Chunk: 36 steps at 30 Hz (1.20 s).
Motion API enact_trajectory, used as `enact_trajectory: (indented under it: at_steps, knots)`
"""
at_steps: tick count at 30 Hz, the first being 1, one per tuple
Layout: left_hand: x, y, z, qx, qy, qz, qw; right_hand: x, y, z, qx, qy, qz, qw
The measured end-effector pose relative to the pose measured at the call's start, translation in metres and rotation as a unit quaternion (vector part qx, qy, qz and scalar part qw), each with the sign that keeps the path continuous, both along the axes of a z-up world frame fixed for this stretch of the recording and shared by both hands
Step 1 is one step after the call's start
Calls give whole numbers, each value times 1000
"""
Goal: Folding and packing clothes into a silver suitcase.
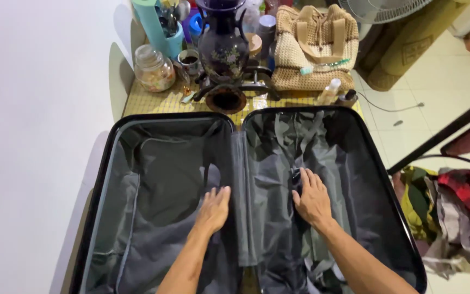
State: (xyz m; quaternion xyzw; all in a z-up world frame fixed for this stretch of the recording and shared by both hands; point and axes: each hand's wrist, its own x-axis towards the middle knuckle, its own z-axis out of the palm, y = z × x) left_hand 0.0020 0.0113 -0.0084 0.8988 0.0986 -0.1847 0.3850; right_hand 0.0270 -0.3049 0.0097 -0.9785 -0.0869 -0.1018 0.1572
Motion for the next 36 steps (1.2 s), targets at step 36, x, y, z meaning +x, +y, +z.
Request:
enact_trajectory:
  at_steps: [36]
  knots:
    - [-22, -76, 111, 86, -34, 16, 996, -49, 38, 23, 26, 69, 272, 959]
